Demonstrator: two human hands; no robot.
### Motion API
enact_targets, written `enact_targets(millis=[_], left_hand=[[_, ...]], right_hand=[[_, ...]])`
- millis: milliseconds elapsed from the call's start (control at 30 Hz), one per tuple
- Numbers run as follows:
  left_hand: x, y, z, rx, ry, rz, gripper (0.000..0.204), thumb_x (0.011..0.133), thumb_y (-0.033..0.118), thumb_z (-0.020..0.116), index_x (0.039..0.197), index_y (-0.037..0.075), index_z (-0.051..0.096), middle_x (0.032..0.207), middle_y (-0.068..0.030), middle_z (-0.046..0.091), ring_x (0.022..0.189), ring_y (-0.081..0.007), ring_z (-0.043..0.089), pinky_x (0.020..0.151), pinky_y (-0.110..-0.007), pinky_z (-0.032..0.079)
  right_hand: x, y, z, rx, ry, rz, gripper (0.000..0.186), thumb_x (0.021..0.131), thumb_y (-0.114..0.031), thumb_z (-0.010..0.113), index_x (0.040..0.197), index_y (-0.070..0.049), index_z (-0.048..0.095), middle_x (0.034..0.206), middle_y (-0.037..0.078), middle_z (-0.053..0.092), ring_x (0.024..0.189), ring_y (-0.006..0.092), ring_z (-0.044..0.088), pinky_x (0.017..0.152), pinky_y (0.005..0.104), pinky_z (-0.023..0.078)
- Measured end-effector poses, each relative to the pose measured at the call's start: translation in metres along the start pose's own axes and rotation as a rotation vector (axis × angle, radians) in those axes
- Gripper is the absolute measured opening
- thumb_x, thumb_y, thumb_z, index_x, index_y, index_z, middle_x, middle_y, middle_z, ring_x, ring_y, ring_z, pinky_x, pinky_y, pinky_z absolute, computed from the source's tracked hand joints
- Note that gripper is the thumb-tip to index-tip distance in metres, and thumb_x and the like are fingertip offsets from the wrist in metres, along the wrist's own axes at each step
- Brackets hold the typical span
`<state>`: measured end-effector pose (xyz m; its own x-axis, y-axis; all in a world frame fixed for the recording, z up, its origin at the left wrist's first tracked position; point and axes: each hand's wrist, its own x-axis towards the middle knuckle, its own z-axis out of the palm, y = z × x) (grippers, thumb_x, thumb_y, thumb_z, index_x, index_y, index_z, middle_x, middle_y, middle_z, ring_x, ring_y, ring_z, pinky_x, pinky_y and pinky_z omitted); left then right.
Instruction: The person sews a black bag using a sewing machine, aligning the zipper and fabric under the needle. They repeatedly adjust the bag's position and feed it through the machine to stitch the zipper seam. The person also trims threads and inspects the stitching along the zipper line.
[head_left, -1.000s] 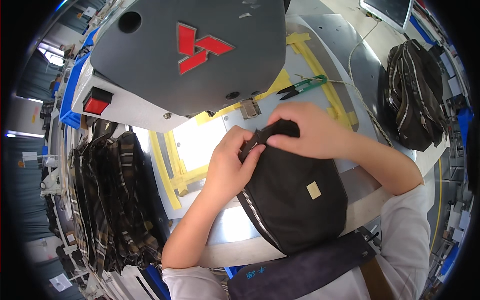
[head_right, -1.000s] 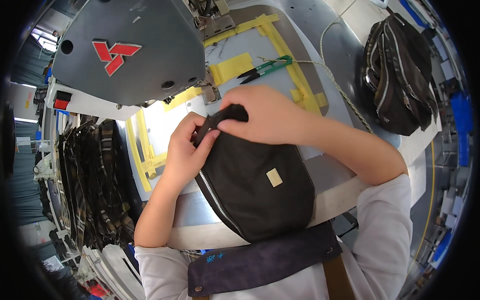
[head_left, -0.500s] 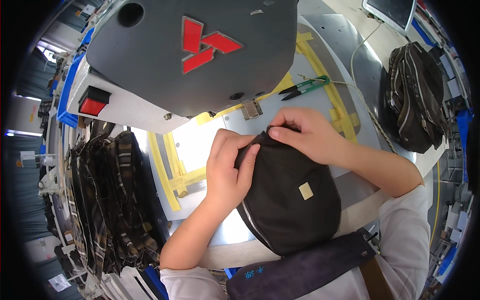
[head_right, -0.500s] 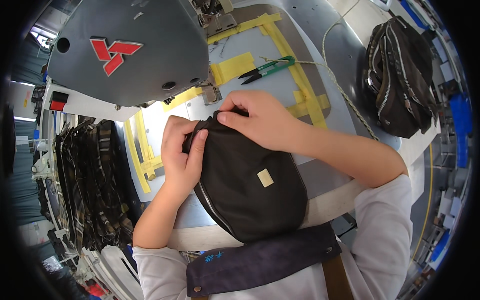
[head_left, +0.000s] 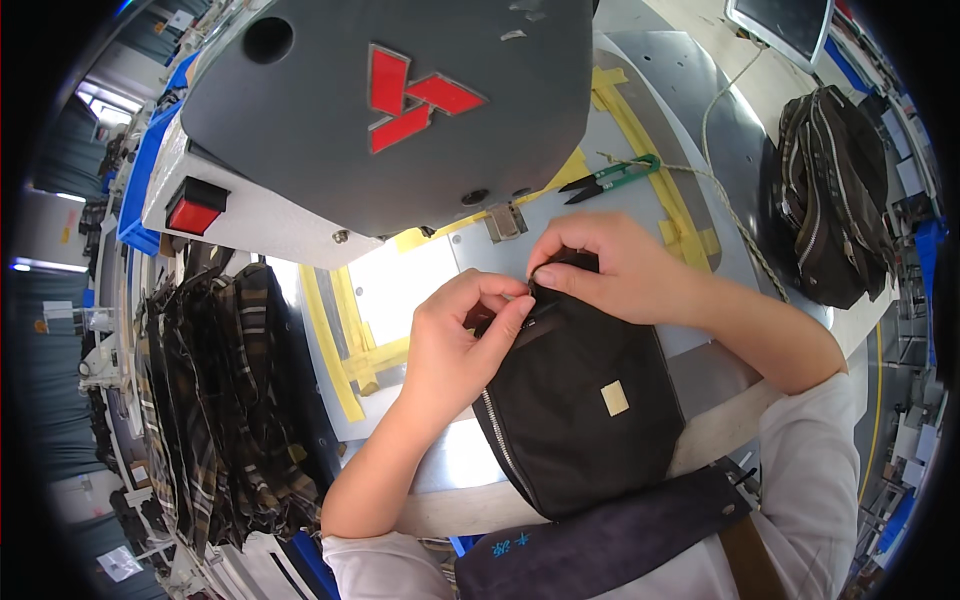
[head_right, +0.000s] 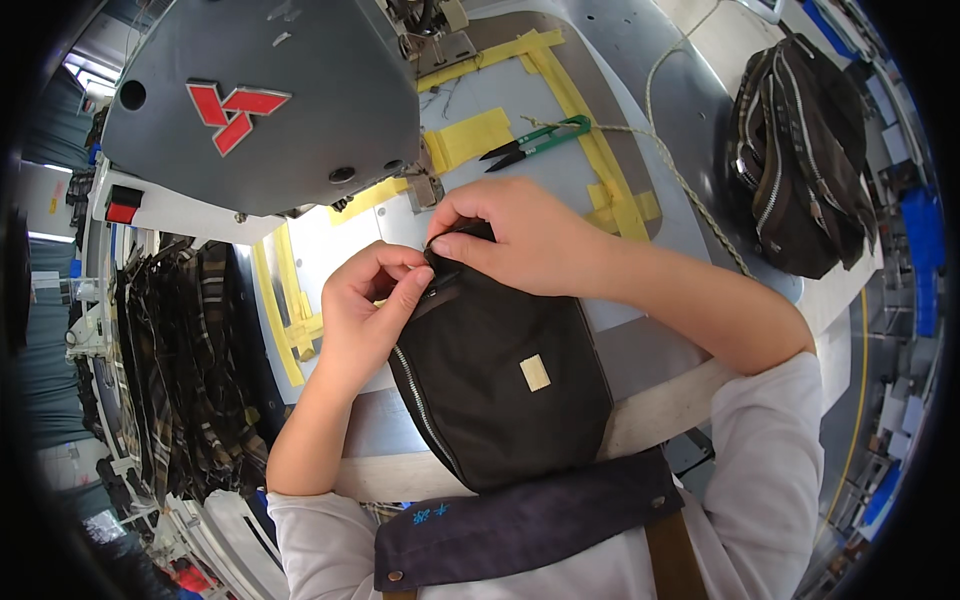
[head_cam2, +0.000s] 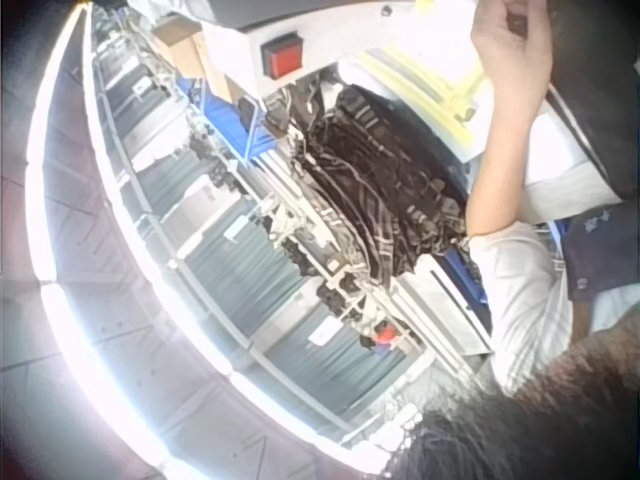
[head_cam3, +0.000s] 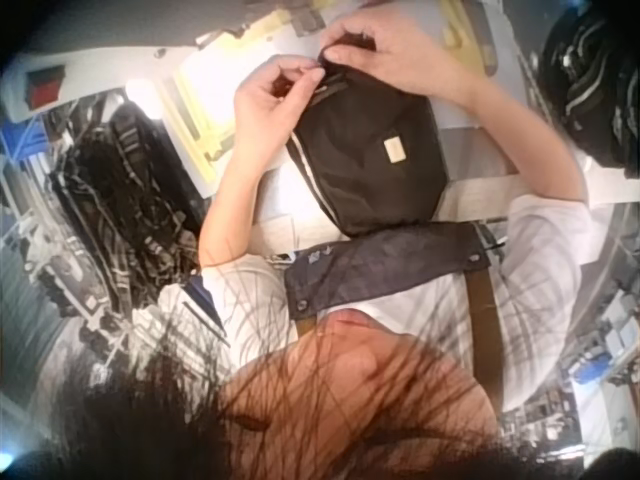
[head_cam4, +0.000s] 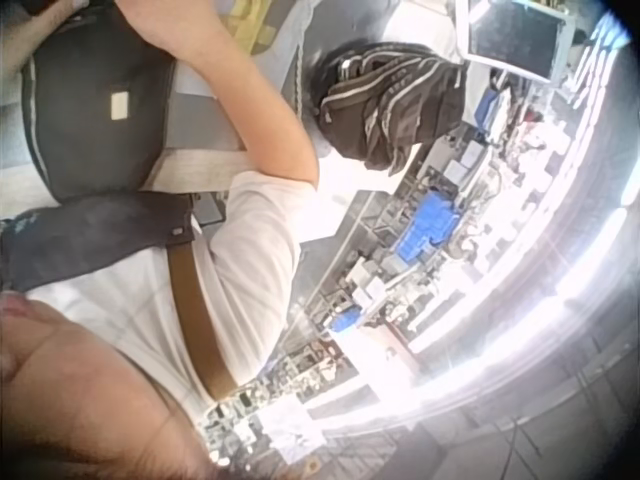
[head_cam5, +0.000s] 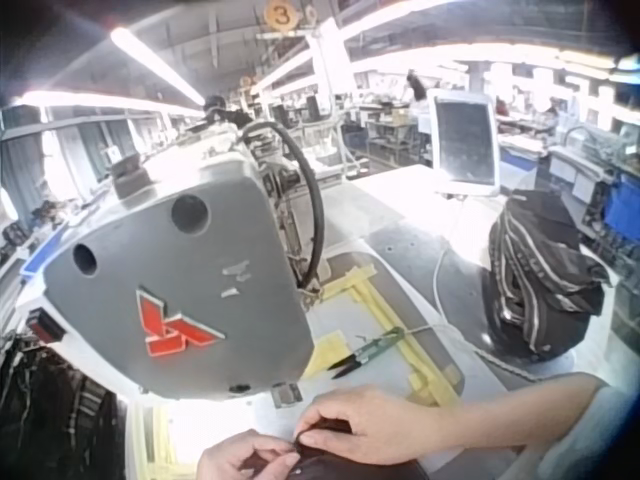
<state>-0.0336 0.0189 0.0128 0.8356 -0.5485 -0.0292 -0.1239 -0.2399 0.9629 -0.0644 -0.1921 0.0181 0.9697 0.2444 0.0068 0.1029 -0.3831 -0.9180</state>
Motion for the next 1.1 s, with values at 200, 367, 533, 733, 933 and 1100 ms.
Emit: enact_targets(millis=[200, 367, 533, 733, 933, 1100], left_hand=[[0.004, -0.005, -0.002, 0.027, -0.003, 0.045, 0.006, 0.087, 0.002, 0.067, 0.093, -0.001, 0.067, 0.080, -0.0049, 0.061, 0.070, -0.0094, 0.061, 0.066, -0.023, 0.050], [0.004, -0.005, -0.003, 0.076, -0.013, 0.080, 0.005, 0.088, 0.002, 0.067, 0.092, -0.001, 0.067, 0.079, -0.0045, 0.058, 0.070, -0.0098, 0.060, 0.064, -0.023, 0.048], [0.004, -0.005, 0.000, 0.058, -0.001, 0.068, 0.002, 0.088, 0.001, 0.065, 0.089, -0.001, 0.065, 0.079, -0.0034, 0.058, 0.068, -0.0087, 0.058, 0.063, -0.022, 0.047], [0.003, -0.009, 0.001, -0.105, -0.023, -0.032, 0.003, 0.086, -0.002, 0.062, 0.087, 0.000, 0.061, 0.076, -0.0009, 0.059, 0.069, -0.0056, 0.057, 0.065, -0.021, 0.047], [0.002, -0.013, 0.000, -0.195, 0.046, -0.028, 0.004, 0.087, -0.003, 0.061, 0.086, 0.001, 0.059, 0.074, 0.0004, 0.059, 0.068, -0.0045, 0.056, 0.065, -0.020, 0.047], [-0.002, -0.010, 0.001, -0.160, 0.020, 0.023, 0.007, 0.090, -0.002, 0.058, 0.086, 0.003, 0.056, 0.078, 0.0030, 0.055, 0.068, -0.0021, 0.048, 0.061, -0.018, 0.040]], right_hand=[[0.003, 0.001, 0.004, 0.108, 0.022, 0.078, 0.012, 0.090, -0.010, 0.064, 0.098, 0.000, 0.065, 0.089, 0.005, 0.066, 0.083, 0.0100, 0.060, 0.075, 0.0262, 0.048], [0.004, 0.003, 0.004, 0.150, 0.003, 0.105, 0.013, 0.090, -0.010, 0.064, 0.098, 0.001, 0.064, 0.089, 0.005, 0.065, 0.083, 0.0094, 0.059, 0.075, 0.0260, 0.047], [0.003, 0.005, 0.008, 0.103, 0.034, 0.024, 0.011, 0.089, -0.007, 0.064, 0.098, -0.001, 0.065, 0.089, 0.006, 0.065, 0.082, 0.0124, 0.061, 0.074, 0.0266, 0.048], [0.005, 0.012, 0.011, -0.337, 0.165, -0.545, 0.015, 0.080, -0.006, 0.069, 0.094, -0.005, 0.066, 0.094, 0.006, 0.063, 0.083, 0.0234, 0.063, 0.072, 0.0334, 0.051], [0.001, 0.011, 0.010, -0.742, 0.280, -0.885, 0.016, 0.073, -0.010, 0.071, 0.086, -0.010, 0.063, 0.096, 0.003, 0.063, 0.087, 0.0244, 0.062, 0.073, 0.0377, 0.051], [-0.007, 0.003, 0.015, -0.647, 0.260, -0.749, 0.022, 0.067, -0.007, 0.071, 0.087, -0.011, 0.063, 0.089, 0.003, 0.062, 0.090, 0.0246, 0.059, 0.083, 0.0428, 0.048]])
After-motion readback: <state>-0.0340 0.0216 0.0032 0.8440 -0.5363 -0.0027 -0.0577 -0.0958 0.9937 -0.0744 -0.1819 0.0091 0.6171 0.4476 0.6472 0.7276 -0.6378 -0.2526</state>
